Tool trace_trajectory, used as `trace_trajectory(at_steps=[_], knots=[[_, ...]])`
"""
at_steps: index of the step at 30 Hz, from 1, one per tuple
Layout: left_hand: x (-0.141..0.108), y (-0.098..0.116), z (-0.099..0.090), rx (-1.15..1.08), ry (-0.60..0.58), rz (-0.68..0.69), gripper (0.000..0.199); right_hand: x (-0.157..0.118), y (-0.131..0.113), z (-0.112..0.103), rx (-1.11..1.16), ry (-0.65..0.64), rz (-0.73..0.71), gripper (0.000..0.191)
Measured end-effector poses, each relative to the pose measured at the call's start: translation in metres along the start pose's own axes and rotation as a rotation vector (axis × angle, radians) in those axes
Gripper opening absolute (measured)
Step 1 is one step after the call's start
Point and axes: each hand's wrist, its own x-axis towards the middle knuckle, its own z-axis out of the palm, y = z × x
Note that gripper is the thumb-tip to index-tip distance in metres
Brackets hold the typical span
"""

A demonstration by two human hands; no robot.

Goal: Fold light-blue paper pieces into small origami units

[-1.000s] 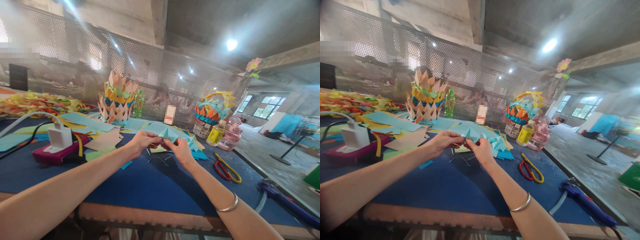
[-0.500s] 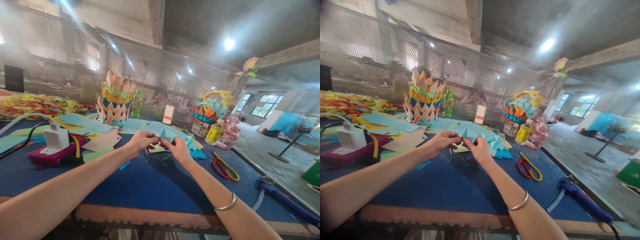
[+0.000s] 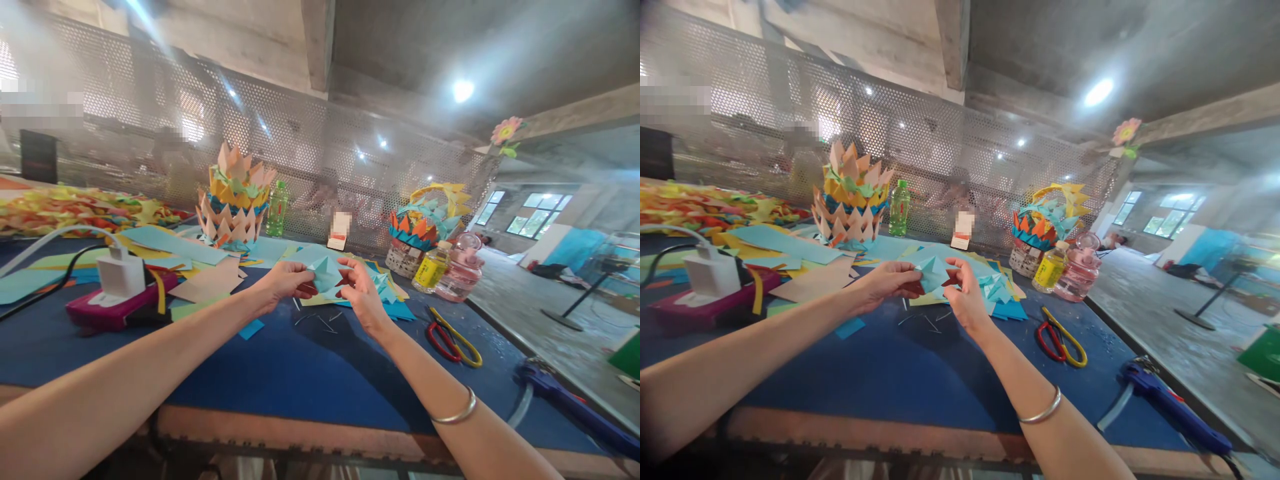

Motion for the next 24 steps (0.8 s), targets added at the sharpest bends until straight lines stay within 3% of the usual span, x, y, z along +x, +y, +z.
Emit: trace_trajectory(at_steps=[11, 14, 20, 24], knots=[[-0.0041, 0.0009, 0.0048, 0.047, -0.072, -0.016, 0.026, 0.0006, 0.0027, 0.0008, -0.299, 0.043, -0.135, 0.035], [-0.005, 0.0007, 0.0043, 0.0, -0.099, -0.034, 0.029, 0.0009, 0.0024, 0.0002, -0.285, 0.056, -0.134, 0.034], [-0.006, -0.0015, 0.0045, -0.038, -0.263, -0.105, 0.035, -0.0008, -0.0005, 0.0039, -0.209, 0.133, -0.075, 0.037], [-0.0073, 0.0003, 0.005, 0.004, -0.174, -0.056, 0.029, -0.0028, -0.0028, 0.0066, -0.171, 0.119, -0.076, 0.045]])
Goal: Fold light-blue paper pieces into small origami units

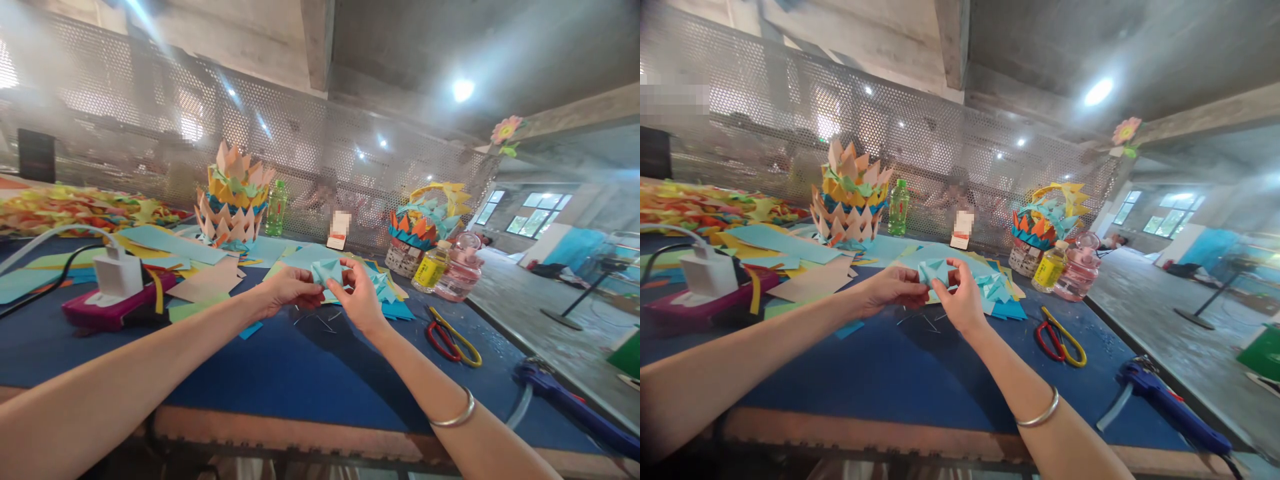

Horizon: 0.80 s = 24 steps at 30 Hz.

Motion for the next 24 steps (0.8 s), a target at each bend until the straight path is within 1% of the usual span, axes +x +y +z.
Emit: trace_trajectory(at_steps=[2, 5, 9, 13, 15, 20, 24], knots=[[-0.0007, 0.0016, -0.0002, 0.008, 0.049, 0.007, 0.027, -0.0004, -0.0013, -0.0003, 0.04, 0.009, 0.008, 0.046], [-0.0006, 0.0025, -0.0013, 0.008, 0.067, 0.003, 0.027, 0.0006, -0.0011, -0.0023, 0.067, 0.034, 0.016, 0.04], [0.0019, 0.0002, -0.0035, -0.005, 0.066, 0.016, 0.028, 0.0029, 0.0024, -0.0043, -0.017, 0.078, -0.047, 0.034], [0.0045, -0.0015, -0.0053, -0.054, 0.105, 0.052, 0.027, 0.0025, 0.0012, -0.0052, -0.122, 0.07, -0.129, 0.017], [0.005, -0.002, -0.0057, -0.069, 0.115, 0.063, 0.027, 0.0013, -0.0018, -0.0059, -0.201, 0.058, -0.165, 0.012], [0.0047, -0.0039, -0.0043, -0.084, 0.088, 0.083, 0.028, -0.0004, -0.0052, -0.0072, -0.338, -0.007, -0.221, 0.022], [0.0041, -0.0035, -0.0019, -0.102, 0.078, 0.076, 0.03, 0.0008, -0.0022, -0.0061, -0.379, 0.012, -0.192, 0.016]])
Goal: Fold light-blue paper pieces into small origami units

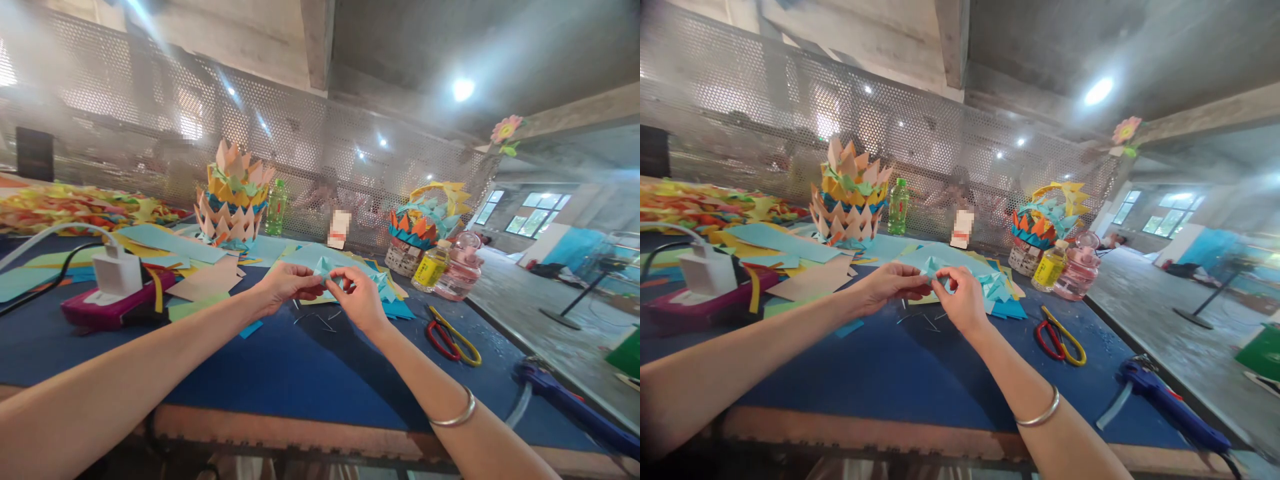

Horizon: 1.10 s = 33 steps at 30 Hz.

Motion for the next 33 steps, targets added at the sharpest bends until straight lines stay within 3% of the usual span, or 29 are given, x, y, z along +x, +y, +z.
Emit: trace_trajectory(at_steps=[13, 22, 33], knots=[[0.003, -0.002, -0.001, -0.115, -0.004, -0.005, 0.026, -0.003, -0.002, 0.004, 0.041, 0.021, 0.047, 0.012], [-0.002, 0.003, -0.001, -0.125, 0.011, -0.068, 0.022, -0.004, -0.006, 0.002, 0.021, 0.031, -0.106, 0.011], [-0.005, 0.008, 0.001, -0.144, -0.015, -0.132, 0.022, -0.003, -0.006, 0.001, 0.023, 0.068, -0.143, 0.012]])
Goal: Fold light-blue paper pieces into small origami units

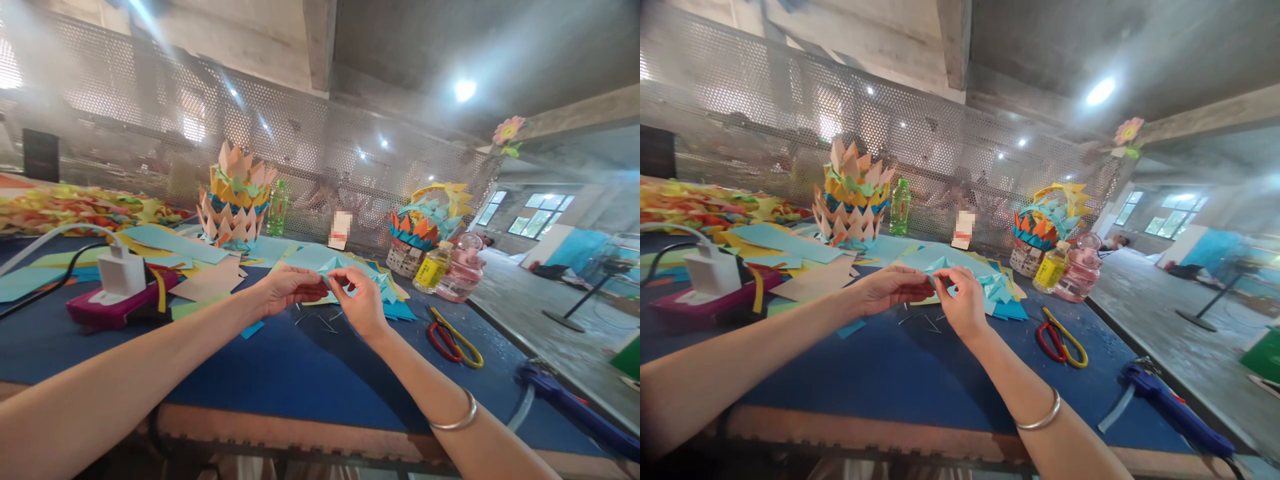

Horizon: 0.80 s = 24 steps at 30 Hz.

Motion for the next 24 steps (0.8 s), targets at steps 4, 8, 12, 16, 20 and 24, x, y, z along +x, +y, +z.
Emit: trace_trajectory(at_steps=[4, 8, 12, 16, 20, 24], knots=[[-0.0008, 0.0004, 0.0009, 0.001, -0.012, 0.013, 0.019, -0.0005, 0.0, -0.0004, 0.025, -0.005, -0.009, 0.017], [-0.0011, 0.0011, 0.0016, 0.01, -0.002, 0.03, 0.016, -0.001, 0.002, -0.0001, 0.031, -0.002, -0.019, 0.018], [-0.0013, 0.0015, 0.0025, 0.015, 0.016, 0.033, 0.015, -0.0008, 0.0043, -0.0011, -0.015, -0.017, -0.072, 0.019], [-0.0016, 0.0014, 0.0028, 0.009, 0.036, 0.029, 0.014, -0.0004, 0.0046, -0.0027, -0.071, -0.048, -0.128, 0.022], [-0.0005, 0.0009, 0.0021, 0.004, 0.03, 0.034, 0.015, 0.0002, 0.0049, -0.0037, -0.121, -0.057, -0.192, 0.022], [0.0016, -0.0013, 0.0006, -0.003, 0.023, 0.041, 0.015, 0.0007, 0.0053, -0.0048, -0.165, -0.073, -0.227, 0.022]])
